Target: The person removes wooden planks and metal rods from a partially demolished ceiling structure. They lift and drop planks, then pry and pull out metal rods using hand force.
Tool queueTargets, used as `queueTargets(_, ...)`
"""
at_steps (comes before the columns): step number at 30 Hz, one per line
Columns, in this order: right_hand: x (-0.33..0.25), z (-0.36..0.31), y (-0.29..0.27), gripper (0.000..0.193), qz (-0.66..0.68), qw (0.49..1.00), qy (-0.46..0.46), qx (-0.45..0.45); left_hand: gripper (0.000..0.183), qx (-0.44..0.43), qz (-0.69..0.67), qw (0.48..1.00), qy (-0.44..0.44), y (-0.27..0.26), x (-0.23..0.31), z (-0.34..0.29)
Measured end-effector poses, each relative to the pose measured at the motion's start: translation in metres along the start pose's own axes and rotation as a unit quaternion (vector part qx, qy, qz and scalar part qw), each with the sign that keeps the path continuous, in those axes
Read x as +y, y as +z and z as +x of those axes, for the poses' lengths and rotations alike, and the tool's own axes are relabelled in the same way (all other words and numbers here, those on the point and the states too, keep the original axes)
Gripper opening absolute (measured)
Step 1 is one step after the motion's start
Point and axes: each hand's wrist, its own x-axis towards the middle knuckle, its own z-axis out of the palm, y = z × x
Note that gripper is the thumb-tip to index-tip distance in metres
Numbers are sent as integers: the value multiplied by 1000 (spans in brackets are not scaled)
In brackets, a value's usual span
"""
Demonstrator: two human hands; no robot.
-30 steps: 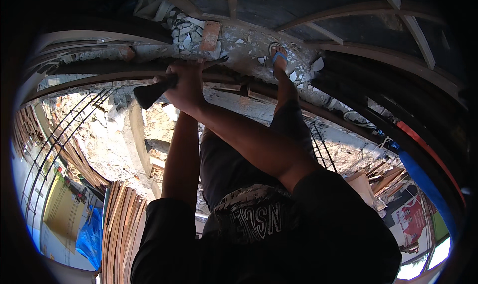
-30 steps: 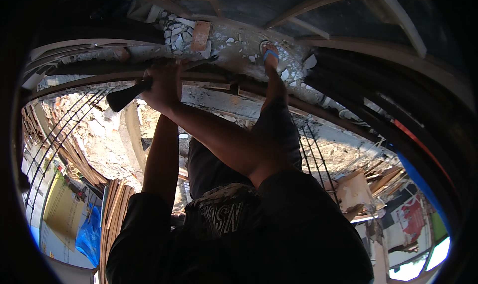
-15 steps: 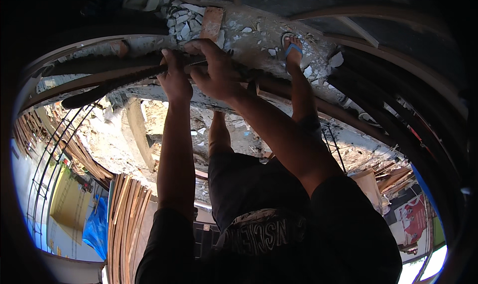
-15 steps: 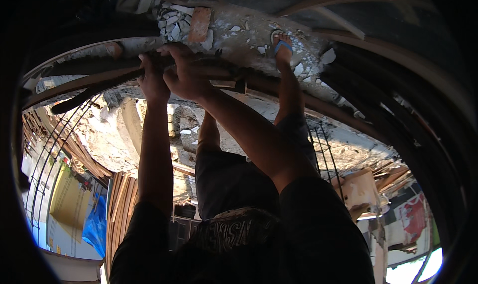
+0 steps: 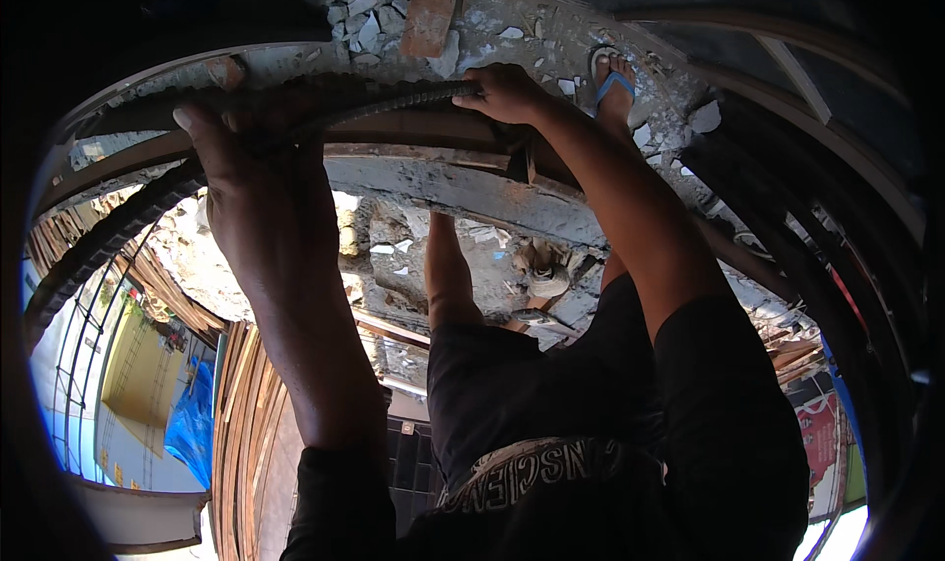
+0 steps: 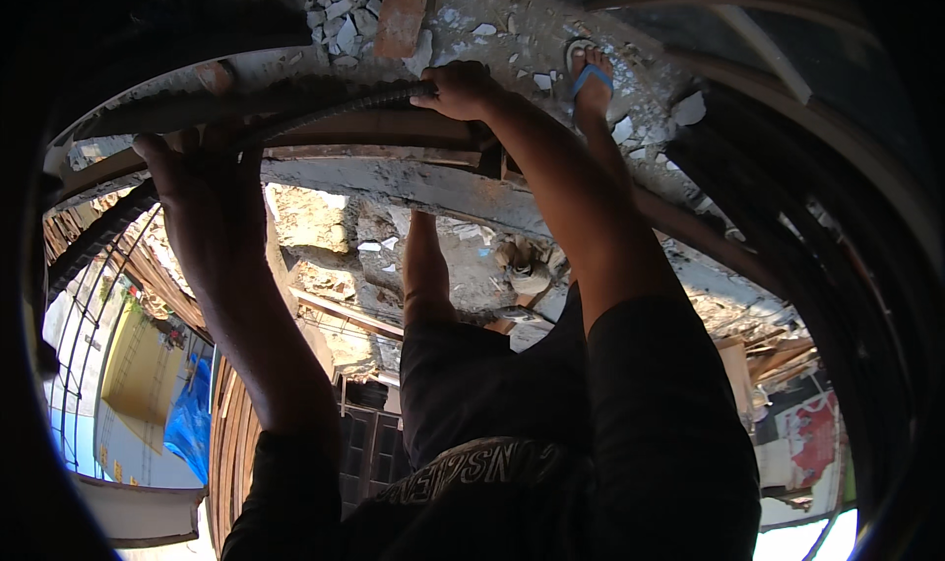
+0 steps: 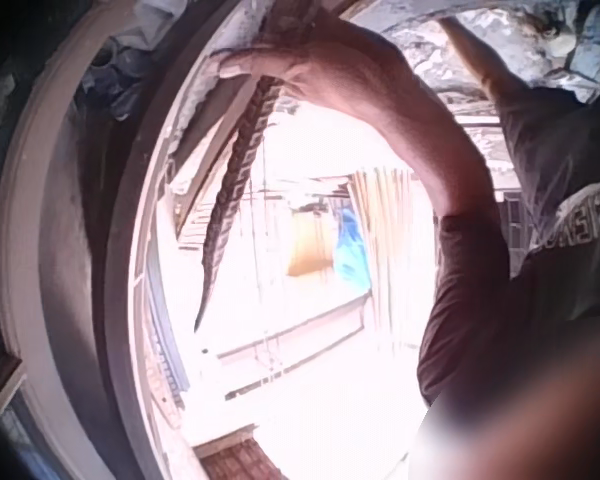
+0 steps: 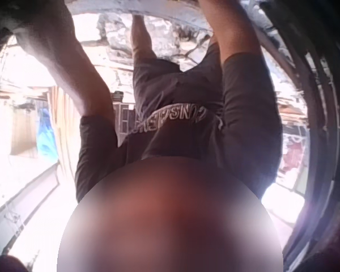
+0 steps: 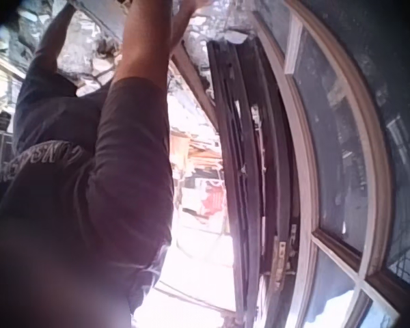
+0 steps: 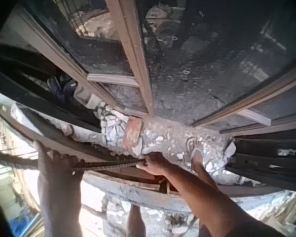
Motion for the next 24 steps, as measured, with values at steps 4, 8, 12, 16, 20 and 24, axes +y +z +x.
queueTargets(4,1,-38,-12,57,30,997,-12,70,37,-22,-52,998,-19,-30,15,-6)
queueTargets(8,-12,-113,-42,57,39,988,-47,140,32,-133,-114,984,-43,-64,31,-15)
queueTargets(12,-41,-203,-80,54,12,995,32,93,27,-148,-120,981,-45,-89,18,-43)
queueTargets(16,-81,-281,-106,51,-30,994,88,55,24,-141,-163,973,-81,-101,-13,-64)
queueTargets(20,-134,-348,-127,41,-88,983,157,29,23,-118,-209,957,-164,-104,-48,-77)
queueTargets(24,-179,-400,-144,41,-92,966,234,-67,21,-113,-212,930,-279,-90,-100,-90)
